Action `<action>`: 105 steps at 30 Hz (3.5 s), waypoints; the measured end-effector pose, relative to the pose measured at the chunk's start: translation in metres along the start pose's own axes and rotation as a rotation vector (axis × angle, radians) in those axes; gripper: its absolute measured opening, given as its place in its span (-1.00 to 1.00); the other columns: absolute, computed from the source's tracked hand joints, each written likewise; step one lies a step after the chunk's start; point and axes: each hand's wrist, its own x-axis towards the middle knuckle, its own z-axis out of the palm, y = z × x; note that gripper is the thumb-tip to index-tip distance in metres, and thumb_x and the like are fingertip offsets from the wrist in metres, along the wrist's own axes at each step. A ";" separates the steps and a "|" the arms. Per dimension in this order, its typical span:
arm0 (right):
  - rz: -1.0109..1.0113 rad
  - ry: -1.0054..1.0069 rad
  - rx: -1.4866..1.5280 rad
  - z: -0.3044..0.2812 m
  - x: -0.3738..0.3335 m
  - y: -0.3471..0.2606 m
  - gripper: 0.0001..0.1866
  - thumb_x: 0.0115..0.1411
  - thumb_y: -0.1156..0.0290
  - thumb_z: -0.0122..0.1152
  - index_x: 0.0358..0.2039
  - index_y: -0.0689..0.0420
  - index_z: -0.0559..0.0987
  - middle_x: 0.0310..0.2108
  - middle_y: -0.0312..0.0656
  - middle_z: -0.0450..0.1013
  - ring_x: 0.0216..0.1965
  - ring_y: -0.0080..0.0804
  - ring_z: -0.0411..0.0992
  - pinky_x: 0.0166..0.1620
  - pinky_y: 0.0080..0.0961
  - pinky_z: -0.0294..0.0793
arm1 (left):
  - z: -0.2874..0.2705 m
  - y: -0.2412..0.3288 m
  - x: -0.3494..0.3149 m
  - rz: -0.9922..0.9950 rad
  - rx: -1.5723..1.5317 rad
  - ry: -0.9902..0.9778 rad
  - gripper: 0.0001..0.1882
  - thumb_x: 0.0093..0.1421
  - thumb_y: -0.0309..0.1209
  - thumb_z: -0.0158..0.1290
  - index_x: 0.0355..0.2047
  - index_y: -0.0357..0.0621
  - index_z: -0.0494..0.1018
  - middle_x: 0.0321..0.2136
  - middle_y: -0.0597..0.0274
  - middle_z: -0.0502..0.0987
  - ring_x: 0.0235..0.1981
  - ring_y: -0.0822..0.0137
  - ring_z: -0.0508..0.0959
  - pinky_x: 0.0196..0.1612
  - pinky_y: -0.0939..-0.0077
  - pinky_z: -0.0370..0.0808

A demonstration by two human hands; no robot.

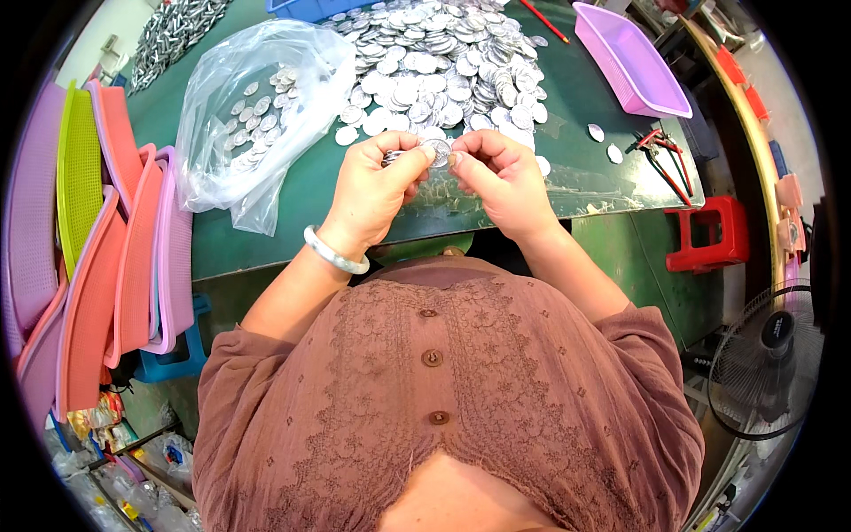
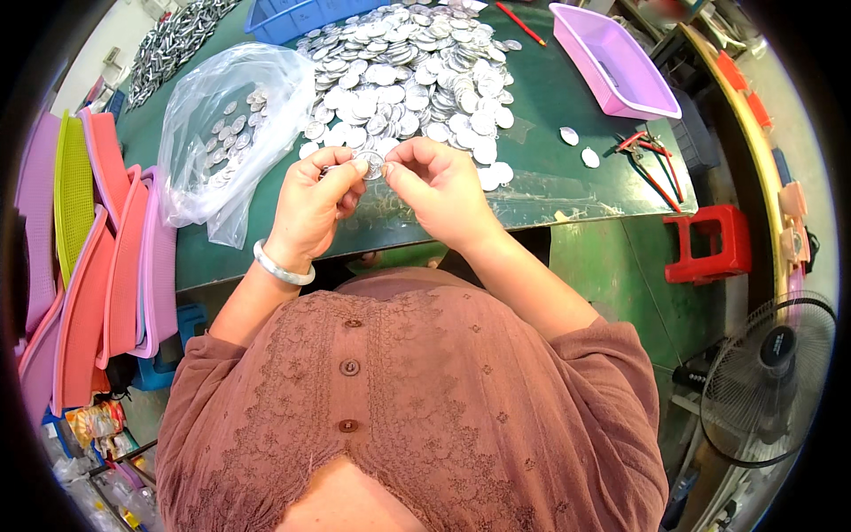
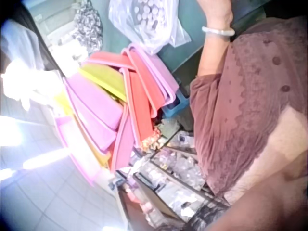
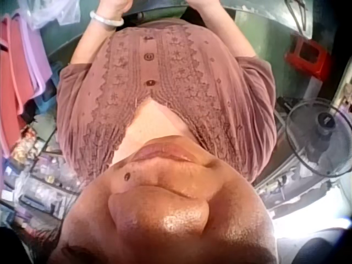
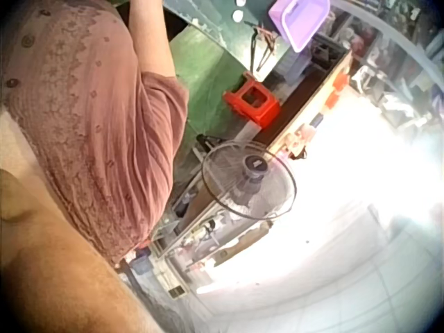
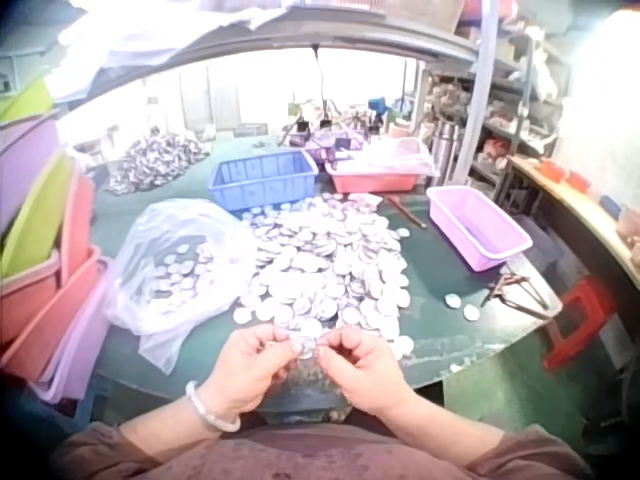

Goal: The person assembles small silver circular components by hand, inserting jump rings and using pliers to close them. They handle the components one at a time, occasionally using red-handled pliers to manipulate the rings, and place finished pieces into a plastic bag.

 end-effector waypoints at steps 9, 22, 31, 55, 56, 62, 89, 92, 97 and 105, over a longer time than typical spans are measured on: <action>-0.386 0.071 -0.407 0.006 -0.021 -0.005 -0.93 -0.02 0.60 0.09 -0.45 0.23 0.45 -0.55 -0.31 0.35 -0.56 -0.68 0.28 -0.51 -0.74 0.27 | 0.004 0.002 -0.021 0.125 0.080 -0.010 -0.91 0.07 -0.43 0.03 -0.42 -0.17 0.44 -0.64 0.38 0.41 -0.68 0.65 0.29 -0.64 0.81 0.16; 0.098 0.026 0.254 0.001 -0.042 -0.011 -0.92 0.04 0.42 0.07 -0.50 0.16 0.45 -0.61 -0.34 0.37 -0.63 -0.70 0.23 -0.53 -0.77 0.23 | 0.015 0.003 -0.040 0.009 -0.127 -0.066 -0.89 0.12 -0.44 -0.09 -0.42 -0.21 0.41 -0.65 0.32 0.42 -0.71 0.58 0.30 -0.68 0.75 0.18; 0.178 0.006 0.442 -0.008 -0.051 -0.009 -0.92 0.03 0.44 0.09 -0.49 0.16 0.44 -0.62 -0.31 0.37 -0.65 -0.66 0.25 -0.55 -0.73 0.23 | 0.024 0.002 -0.042 -0.049 -0.147 -0.119 -0.88 0.13 -0.43 -0.09 -0.43 -0.21 0.39 -0.64 0.32 0.40 -0.69 0.56 0.30 -0.66 0.73 0.18; 0.096 -0.015 0.538 -0.033 -0.064 -0.005 -0.88 0.10 0.44 0.03 -0.40 0.21 0.47 -0.55 -0.28 0.41 -0.60 -0.62 0.31 -0.52 -0.73 0.29 | 0.048 -0.003 -0.043 -0.072 -0.155 -0.049 -0.91 0.09 -0.49 -0.05 -0.37 -0.19 0.36 -0.63 0.27 0.42 -0.68 0.51 0.35 -0.64 0.73 0.21; 0.099 -0.015 0.542 -0.034 -0.064 -0.004 -0.88 0.10 0.44 0.04 -0.40 0.21 0.47 -0.55 -0.27 0.41 -0.61 -0.62 0.31 -0.52 -0.73 0.29 | 0.049 -0.004 -0.043 -0.071 -0.145 -0.042 -0.91 0.09 -0.49 -0.04 -0.37 -0.19 0.36 -0.63 0.27 0.42 -0.68 0.51 0.34 -0.65 0.73 0.21; 0.085 -0.020 0.456 -0.042 -0.065 -0.001 -0.86 0.09 0.46 0.03 -0.36 0.23 0.47 -0.54 -0.28 0.41 -0.61 -0.64 0.30 -0.52 -0.74 0.29 | 0.058 -0.008 -0.041 -0.082 -0.099 -0.033 -0.93 0.09 -0.48 -0.04 -0.40 -0.18 0.35 -0.62 0.29 0.41 -0.66 0.52 0.33 -0.63 0.73 0.22; -0.264 -0.081 -1.128 -0.125 -0.018 0.009 -0.71 -0.16 0.35 0.26 -0.37 0.11 0.49 -0.43 -0.22 0.29 -0.34 -0.28 0.35 -0.34 -0.40 0.37 | 0.052 -0.046 0.010 -0.265 -0.416 0.034 -0.66 0.08 -0.51 -0.11 -0.09 -0.27 0.26 -0.33 0.11 0.39 -0.44 0.38 0.39 -0.44 0.68 0.40; -0.265 -0.108 -1.085 -0.127 -0.015 0.011 -0.73 -0.17 0.37 0.25 -0.38 0.12 0.49 -0.43 -0.22 0.30 -0.36 -0.27 0.35 -0.35 -0.40 0.36 | 0.057 -0.047 0.011 -0.296 -0.355 0.010 -0.71 0.09 -0.50 -0.10 -0.14 -0.27 0.29 -0.42 0.20 0.38 -0.49 0.46 0.35 -0.52 0.73 0.31; -0.262 -0.198 -1.033 -0.130 -0.006 0.010 -0.73 -0.17 0.45 0.21 -0.38 0.18 0.46 -0.41 -0.21 0.30 -0.39 -0.29 0.35 -0.37 -0.47 0.35 | 0.075 -0.044 0.017 -0.376 -0.172 -0.017 -0.78 0.12 -0.44 -0.08 -0.21 -0.25 0.34 -0.53 0.30 0.37 -0.61 0.59 0.28 -0.65 0.84 0.17; -0.346 -0.291 -0.649 -0.114 -0.003 0.001 -0.66 -0.20 0.56 0.19 -0.30 0.23 0.43 -0.34 -0.17 0.31 -0.32 -0.30 0.33 -0.33 -0.52 0.36 | 0.073 -0.042 0.032 -0.408 -0.007 -0.107 -0.89 0.10 -0.40 -0.01 -0.39 -0.17 0.37 -0.61 0.33 0.39 -0.68 0.62 0.27 -0.70 0.84 0.14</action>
